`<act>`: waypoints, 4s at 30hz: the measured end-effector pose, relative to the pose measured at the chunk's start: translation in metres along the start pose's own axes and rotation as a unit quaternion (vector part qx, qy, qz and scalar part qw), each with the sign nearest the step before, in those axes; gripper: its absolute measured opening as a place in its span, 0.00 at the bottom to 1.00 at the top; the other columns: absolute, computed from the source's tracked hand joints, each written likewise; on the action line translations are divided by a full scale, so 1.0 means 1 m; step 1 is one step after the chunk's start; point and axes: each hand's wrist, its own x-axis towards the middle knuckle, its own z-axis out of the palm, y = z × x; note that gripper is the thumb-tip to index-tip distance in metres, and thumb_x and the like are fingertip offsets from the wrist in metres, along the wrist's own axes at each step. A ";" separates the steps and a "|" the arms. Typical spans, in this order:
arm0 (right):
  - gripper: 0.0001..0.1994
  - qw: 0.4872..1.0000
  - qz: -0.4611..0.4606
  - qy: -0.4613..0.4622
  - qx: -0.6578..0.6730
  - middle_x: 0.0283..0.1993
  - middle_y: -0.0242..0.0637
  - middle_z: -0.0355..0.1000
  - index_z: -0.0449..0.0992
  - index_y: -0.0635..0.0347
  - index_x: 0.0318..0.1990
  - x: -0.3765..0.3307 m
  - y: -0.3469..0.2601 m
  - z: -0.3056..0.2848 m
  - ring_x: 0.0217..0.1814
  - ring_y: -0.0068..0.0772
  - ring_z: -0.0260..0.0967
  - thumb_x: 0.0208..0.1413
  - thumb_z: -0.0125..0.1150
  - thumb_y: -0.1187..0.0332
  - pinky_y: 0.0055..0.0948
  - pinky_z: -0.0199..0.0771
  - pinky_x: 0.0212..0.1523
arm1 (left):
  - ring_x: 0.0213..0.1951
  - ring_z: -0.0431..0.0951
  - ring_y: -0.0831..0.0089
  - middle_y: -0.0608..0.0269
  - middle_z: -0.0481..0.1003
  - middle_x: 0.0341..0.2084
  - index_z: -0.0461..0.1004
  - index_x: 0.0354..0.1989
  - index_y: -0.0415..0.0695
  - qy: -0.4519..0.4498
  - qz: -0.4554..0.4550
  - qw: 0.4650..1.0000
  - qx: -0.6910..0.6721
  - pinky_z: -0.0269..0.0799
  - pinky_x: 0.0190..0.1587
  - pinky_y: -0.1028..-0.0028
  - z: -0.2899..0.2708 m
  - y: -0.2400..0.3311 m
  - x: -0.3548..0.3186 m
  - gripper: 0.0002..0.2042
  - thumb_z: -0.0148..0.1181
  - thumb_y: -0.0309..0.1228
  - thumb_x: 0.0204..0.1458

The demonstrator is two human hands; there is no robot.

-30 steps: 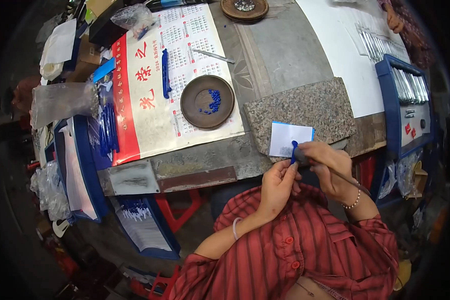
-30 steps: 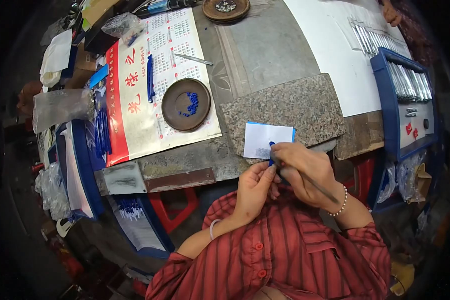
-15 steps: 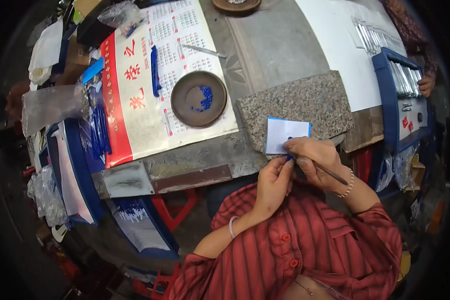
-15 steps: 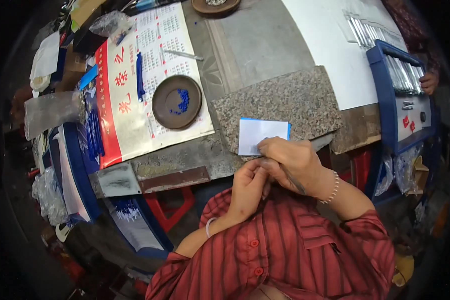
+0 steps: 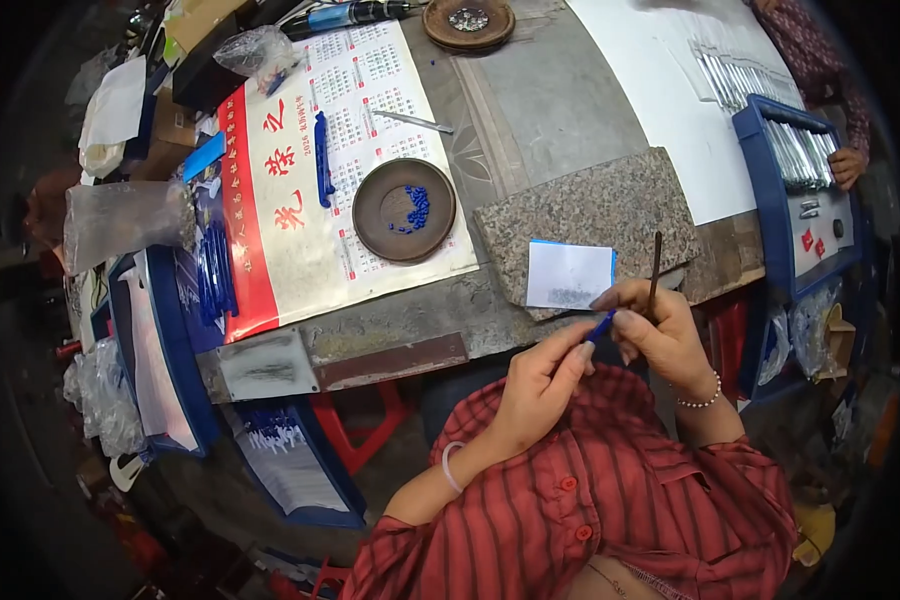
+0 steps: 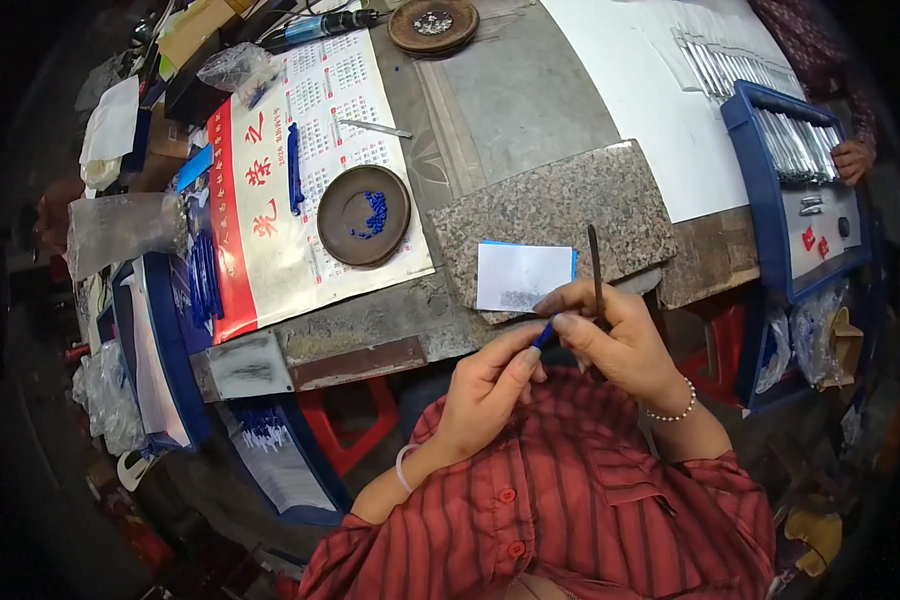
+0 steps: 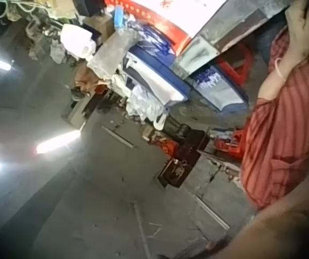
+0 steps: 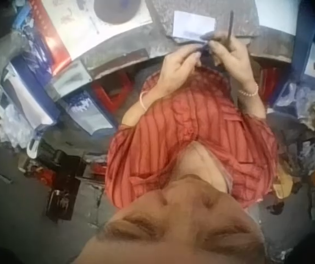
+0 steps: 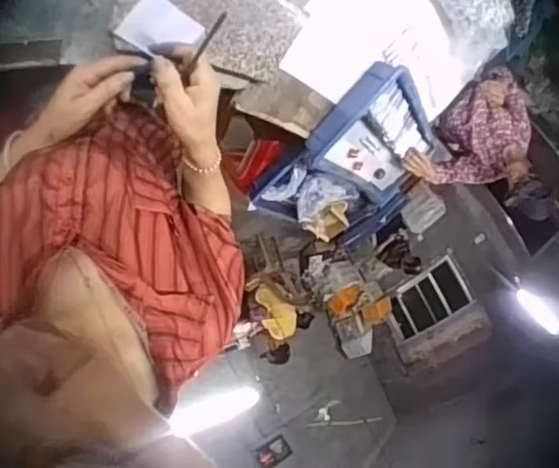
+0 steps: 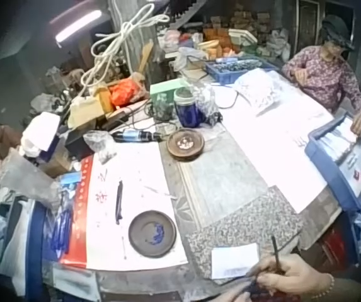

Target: The person is attaching small blue beads to a blue pen barrel using a handheld stylus tool.

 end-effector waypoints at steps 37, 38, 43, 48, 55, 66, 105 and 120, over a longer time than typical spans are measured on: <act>0.09 0.994 0.047 -0.078 0.053 0.22 0.26 0.66 0.70 0.63 0.32 0.013 0.012 0.007 0.18 0.11 0.58 0.58 0.51 0.66 0.13 0.57 0.16 | 0.15 0.57 0.85 0.70 0.63 0.25 0.62 0.42 0.43 -0.147 -0.211 0.825 -0.504 0.52 0.16 0.86 -0.004 -0.009 0.002 0.09 0.44 0.34 0.59; 0.09 0.994 0.048 -0.081 0.051 0.22 0.26 0.66 0.70 0.63 0.32 0.014 0.013 0.007 0.18 0.11 0.58 0.58 0.51 0.66 0.14 0.57 0.16 | 0.14 0.57 0.86 0.71 0.61 0.24 0.61 0.43 0.41 -0.142 -0.215 0.815 -0.519 0.52 0.15 0.87 -0.004 -0.009 0.002 0.10 0.44 0.33 0.59; 0.09 0.995 0.051 -0.066 0.063 0.20 0.25 0.65 0.71 0.64 0.32 0.014 0.012 0.010 0.17 0.11 0.57 0.58 0.51 0.67 0.13 0.55 0.16 | 0.13 0.56 0.88 0.71 0.60 0.22 0.59 0.43 0.37 -0.119 -0.237 0.803 -0.533 0.51 0.13 0.88 -0.002 -0.009 0.003 0.11 0.43 0.33 0.59; 0.09 0.996 0.038 -0.056 0.060 0.19 0.24 0.64 0.71 0.64 0.33 0.012 0.015 0.011 0.15 0.10 0.55 0.58 0.51 0.67 0.12 0.54 0.16 | 0.12 0.56 0.88 0.71 0.60 0.22 0.59 0.43 0.36 -0.122 -0.226 0.797 -0.547 0.50 0.11 0.87 0.000 -0.012 0.003 0.13 0.44 0.34 0.59; 0.09 0.995 0.015 -0.088 0.039 0.23 0.25 0.66 0.71 0.64 0.34 0.011 0.013 0.009 0.21 0.10 0.59 0.57 0.52 0.67 0.13 0.58 0.18 | 0.13 0.57 0.86 0.71 0.61 0.21 0.61 0.42 0.39 -0.130 -0.180 0.832 -0.509 0.52 0.14 0.85 0.001 -0.011 -0.001 0.12 0.46 0.36 0.58; 0.11 0.986 0.012 -0.099 0.132 0.22 0.27 0.67 0.71 0.66 0.35 0.007 0.016 0.011 0.18 0.12 0.60 0.61 0.45 0.67 0.13 0.57 0.17 | 0.20 0.69 0.77 0.61 0.69 0.29 0.60 0.41 0.40 -0.038 -0.055 0.964 -0.258 0.66 0.20 0.80 0.008 0.000 -0.010 0.07 0.47 0.27 0.57; 0.11 0.992 0.014 -0.071 0.105 0.23 0.27 0.67 0.71 0.65 0.33 0.020 0.014 0.037 0.19 0.12 0.57 0.60 0.49 0.65 0.13 0.58 0.20 | 0.13 0.61 0.82 0.63 0.67 0.27 0.62 0.43 0.44 -0.121 -0.097 0.876 -0.457 0.55 0.15 0.83 -0.017 -0.010 -0.009 0.10 0.44 0.36 0.59; 0.09 0.995 0.012 -0.038 0.096 0.22 0.27 0.66 0.72 0.66 0.35 0.023 0.008 0.045 0.18 0.12 0.57 0.59 0.49 0.68 0.13 0.58 0.19 | 0.19 0.69 0.80 0.63 0.72 0.26 0.65 0.39 0.38 0.048 0.047 0.990 -0.125 0.64 0.21 0.82 -0.021 0.010 -0.008 0.06 0.50 0.26 0.56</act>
